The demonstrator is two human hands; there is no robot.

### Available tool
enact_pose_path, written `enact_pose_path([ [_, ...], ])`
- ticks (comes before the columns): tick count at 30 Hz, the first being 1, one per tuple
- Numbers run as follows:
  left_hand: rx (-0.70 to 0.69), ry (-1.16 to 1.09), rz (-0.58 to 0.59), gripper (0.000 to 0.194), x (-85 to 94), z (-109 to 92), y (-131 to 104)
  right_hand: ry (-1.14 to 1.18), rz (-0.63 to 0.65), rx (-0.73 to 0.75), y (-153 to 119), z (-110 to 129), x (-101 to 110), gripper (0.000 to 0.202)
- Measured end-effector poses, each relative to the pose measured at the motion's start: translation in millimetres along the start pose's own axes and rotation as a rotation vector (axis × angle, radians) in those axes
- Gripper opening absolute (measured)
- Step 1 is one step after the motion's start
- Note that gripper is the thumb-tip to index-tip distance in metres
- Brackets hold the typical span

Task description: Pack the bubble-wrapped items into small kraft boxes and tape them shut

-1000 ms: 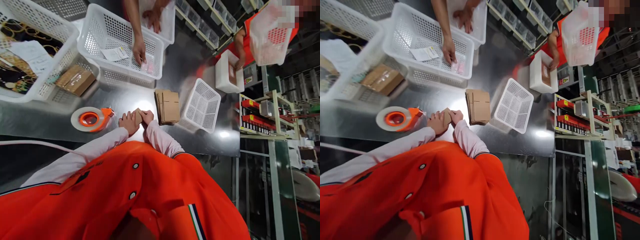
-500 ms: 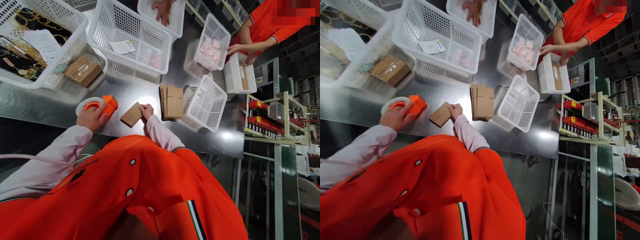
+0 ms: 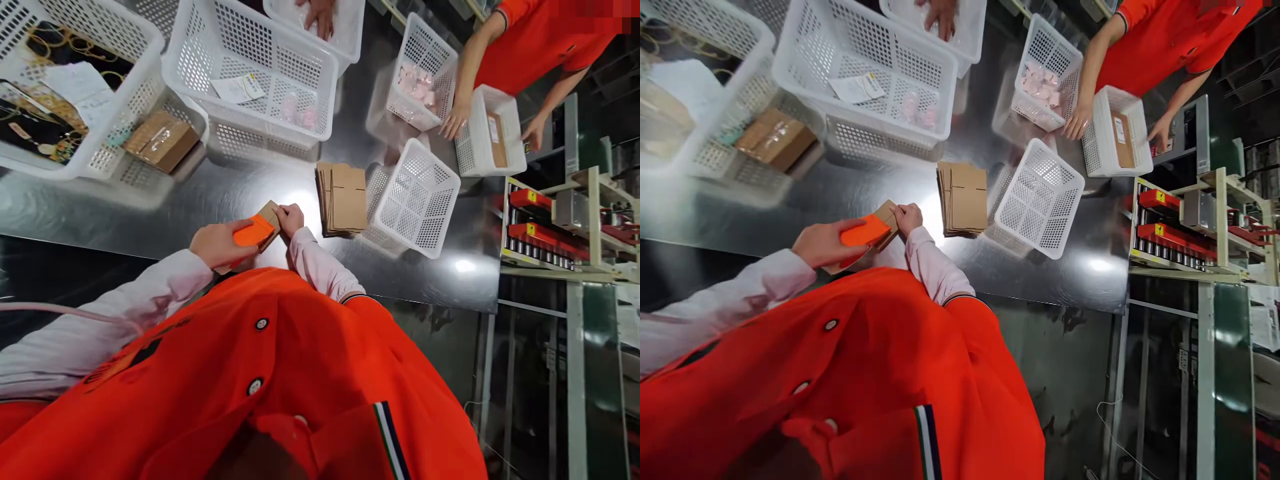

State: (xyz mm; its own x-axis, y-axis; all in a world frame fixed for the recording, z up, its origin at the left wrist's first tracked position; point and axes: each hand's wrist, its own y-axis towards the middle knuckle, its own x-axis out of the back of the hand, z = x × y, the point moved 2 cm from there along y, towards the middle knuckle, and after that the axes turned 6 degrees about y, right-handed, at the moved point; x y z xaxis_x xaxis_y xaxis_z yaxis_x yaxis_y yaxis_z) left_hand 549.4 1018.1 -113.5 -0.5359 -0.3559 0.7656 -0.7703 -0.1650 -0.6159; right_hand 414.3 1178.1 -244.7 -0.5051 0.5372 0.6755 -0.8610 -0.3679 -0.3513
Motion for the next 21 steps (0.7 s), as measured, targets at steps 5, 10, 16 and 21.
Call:
enact_pose_path([
  [5,0.007,0.112,0.06,0.093,-4.0,-3,12,-0.069,0.022,0.047,-2,5,0,0.036],
  [10,0.092,0.029,0.031,0.093,-39.2,30,-16,-0.198,0.175,0.253,-20,21,-7,0.04],
  [16,0.23,-0.069,0.02,0.098,-89.0,52,-69,-0.224,0.3,0.357,-58,35,-40,0.056],
  [21,0.28,-0.116,0.024,0.098,-98.9,51,-86,-0.185,0.32,0.309,-75,43,-59,0.068],
])
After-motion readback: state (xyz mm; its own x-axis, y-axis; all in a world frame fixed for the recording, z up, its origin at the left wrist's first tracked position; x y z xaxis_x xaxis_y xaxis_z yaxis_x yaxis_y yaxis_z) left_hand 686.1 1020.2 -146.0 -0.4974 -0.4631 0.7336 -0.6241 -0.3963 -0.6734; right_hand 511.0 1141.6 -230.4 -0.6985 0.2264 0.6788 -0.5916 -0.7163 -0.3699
